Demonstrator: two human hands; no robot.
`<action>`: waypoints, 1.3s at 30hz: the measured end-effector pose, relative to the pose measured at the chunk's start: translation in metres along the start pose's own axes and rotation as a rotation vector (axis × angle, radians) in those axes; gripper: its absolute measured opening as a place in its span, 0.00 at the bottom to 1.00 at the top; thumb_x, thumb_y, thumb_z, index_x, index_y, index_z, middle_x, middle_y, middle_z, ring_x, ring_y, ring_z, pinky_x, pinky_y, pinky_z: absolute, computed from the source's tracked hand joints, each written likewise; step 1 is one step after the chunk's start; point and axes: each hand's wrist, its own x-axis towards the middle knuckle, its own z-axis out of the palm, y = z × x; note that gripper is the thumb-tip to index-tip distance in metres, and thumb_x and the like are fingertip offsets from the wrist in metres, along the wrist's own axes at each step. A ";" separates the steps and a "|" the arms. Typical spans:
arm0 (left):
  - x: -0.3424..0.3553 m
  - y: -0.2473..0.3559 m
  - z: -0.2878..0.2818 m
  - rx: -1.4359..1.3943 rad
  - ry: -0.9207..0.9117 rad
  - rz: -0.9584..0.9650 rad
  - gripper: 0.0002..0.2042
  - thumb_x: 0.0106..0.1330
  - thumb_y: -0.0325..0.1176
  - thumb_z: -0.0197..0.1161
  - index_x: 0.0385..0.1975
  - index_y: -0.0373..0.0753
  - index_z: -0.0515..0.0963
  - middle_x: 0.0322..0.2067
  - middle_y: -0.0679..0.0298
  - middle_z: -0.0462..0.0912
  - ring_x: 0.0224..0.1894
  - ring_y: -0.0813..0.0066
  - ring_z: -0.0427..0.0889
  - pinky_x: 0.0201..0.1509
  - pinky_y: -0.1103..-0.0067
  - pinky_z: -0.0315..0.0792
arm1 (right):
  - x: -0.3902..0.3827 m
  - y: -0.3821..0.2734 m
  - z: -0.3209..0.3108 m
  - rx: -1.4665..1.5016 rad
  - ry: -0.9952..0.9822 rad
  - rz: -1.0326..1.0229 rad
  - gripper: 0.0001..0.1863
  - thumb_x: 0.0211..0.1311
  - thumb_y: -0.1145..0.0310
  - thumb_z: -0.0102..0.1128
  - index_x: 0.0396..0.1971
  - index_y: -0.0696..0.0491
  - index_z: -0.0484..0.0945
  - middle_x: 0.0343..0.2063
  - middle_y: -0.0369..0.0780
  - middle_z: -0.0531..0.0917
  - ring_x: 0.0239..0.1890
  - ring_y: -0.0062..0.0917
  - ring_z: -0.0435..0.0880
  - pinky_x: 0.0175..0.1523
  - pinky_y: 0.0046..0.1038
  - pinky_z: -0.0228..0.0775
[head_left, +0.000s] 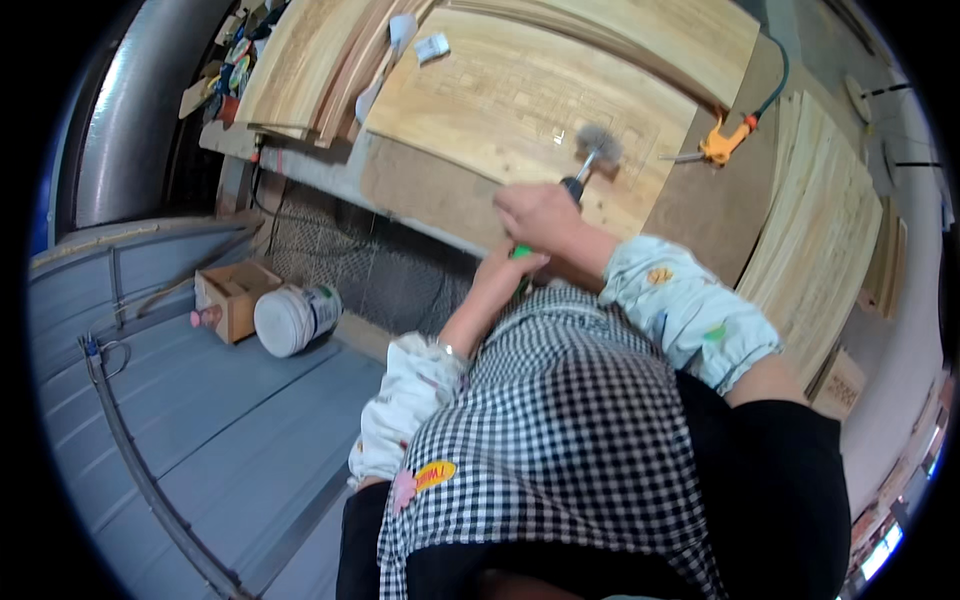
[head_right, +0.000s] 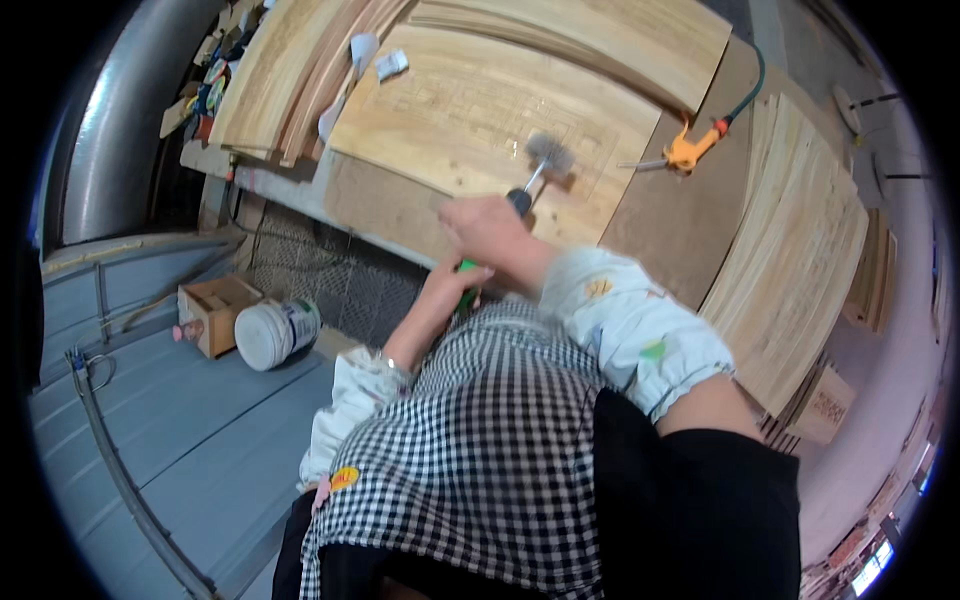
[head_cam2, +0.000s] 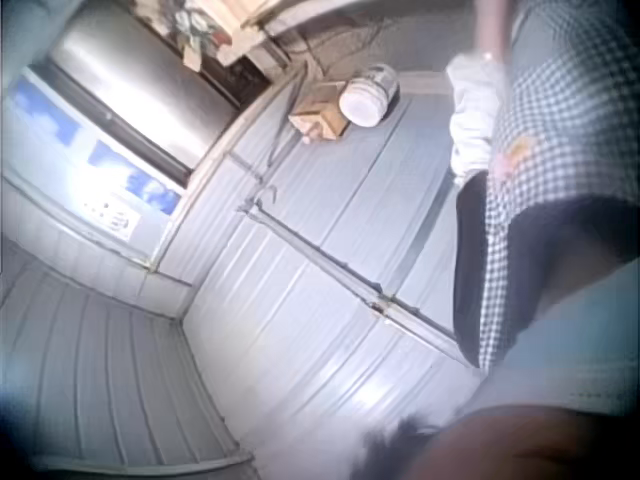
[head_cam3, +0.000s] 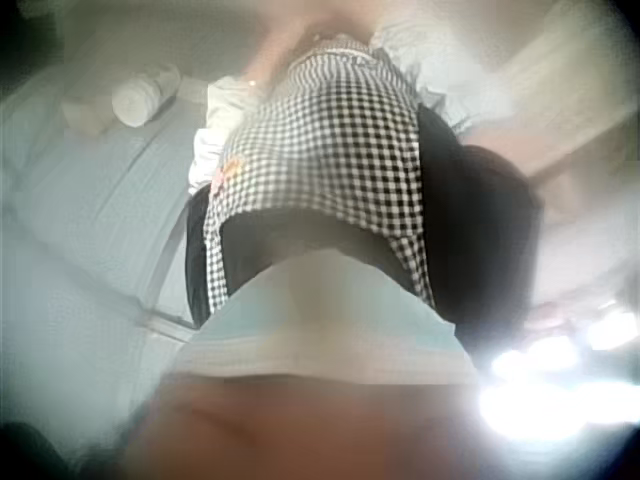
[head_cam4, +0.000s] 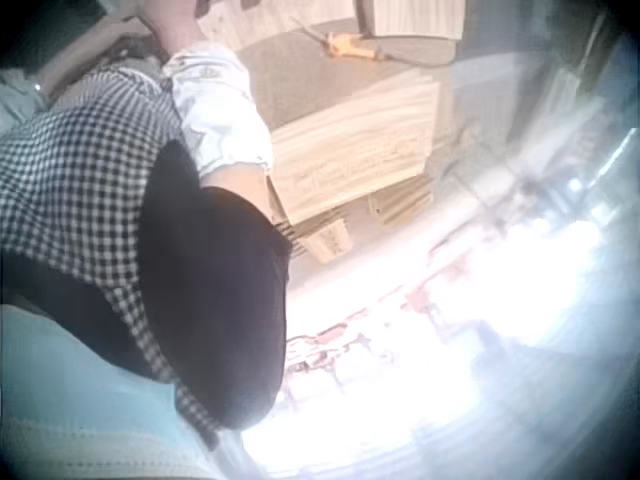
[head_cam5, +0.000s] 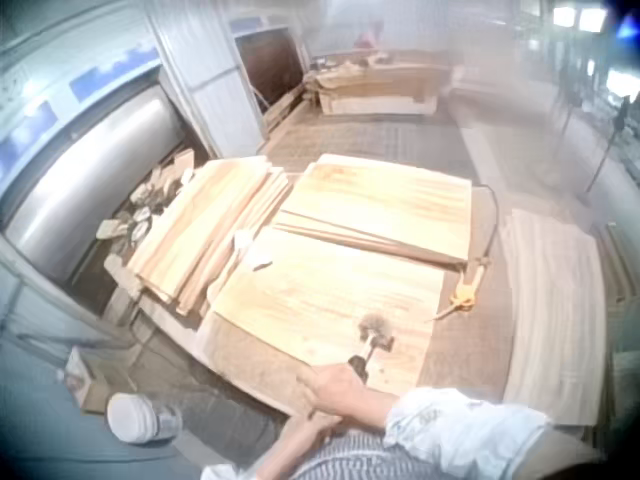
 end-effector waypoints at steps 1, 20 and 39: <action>-0.008 -0.034 0.001 0.012 0.041 0.007 0.16 0.66 0.34 0.66 0.50 0.34 0.77 0.30 0.67 0.78 0.27 0.79 0.75 0.30 0.81 0.71 | -0.020 -0.011 0.009 0.015 -0.040 0.001 0.08 0.61 0.62 0.61 0.27 0.50 0.78 0.24 0.42 0.82 0.28 0.40 0.84 0.33 0.41 0.76; 0.022 0.000 -0.039 -0.047 0.158 -0.200 0.16 0.69 0.47 0.62 0.35 0.38 0.77 0.20 0.67 0.77 0.15 0.81 0.72 0.17 0.82 0.60 | 0.056 0.006 0.055 0.073 -0.055 0.007 0.13 0.61 0.60 0.56 0.22 0.51 0.80 0.21 0.44 0.83 0.28 0.42 0.84 0.36 0.44 0.76; 0.037 0.007 -0.028 -0.035 0.107 -0.239 0.18 0.73 0.51 0.58 0.38 0.39 0.76 0.20 0.69 0.76 0.17 0.82 0.73 0.16 0.84 0.59 | 0.062 0.024 0.043 0.111 -0.038 0.047 0.13 0.60 0.61 0.55 0.21 0.53 0.81 0.21 0.46 0.84 0.28 0.44 0.84 0.38 0.46 0.76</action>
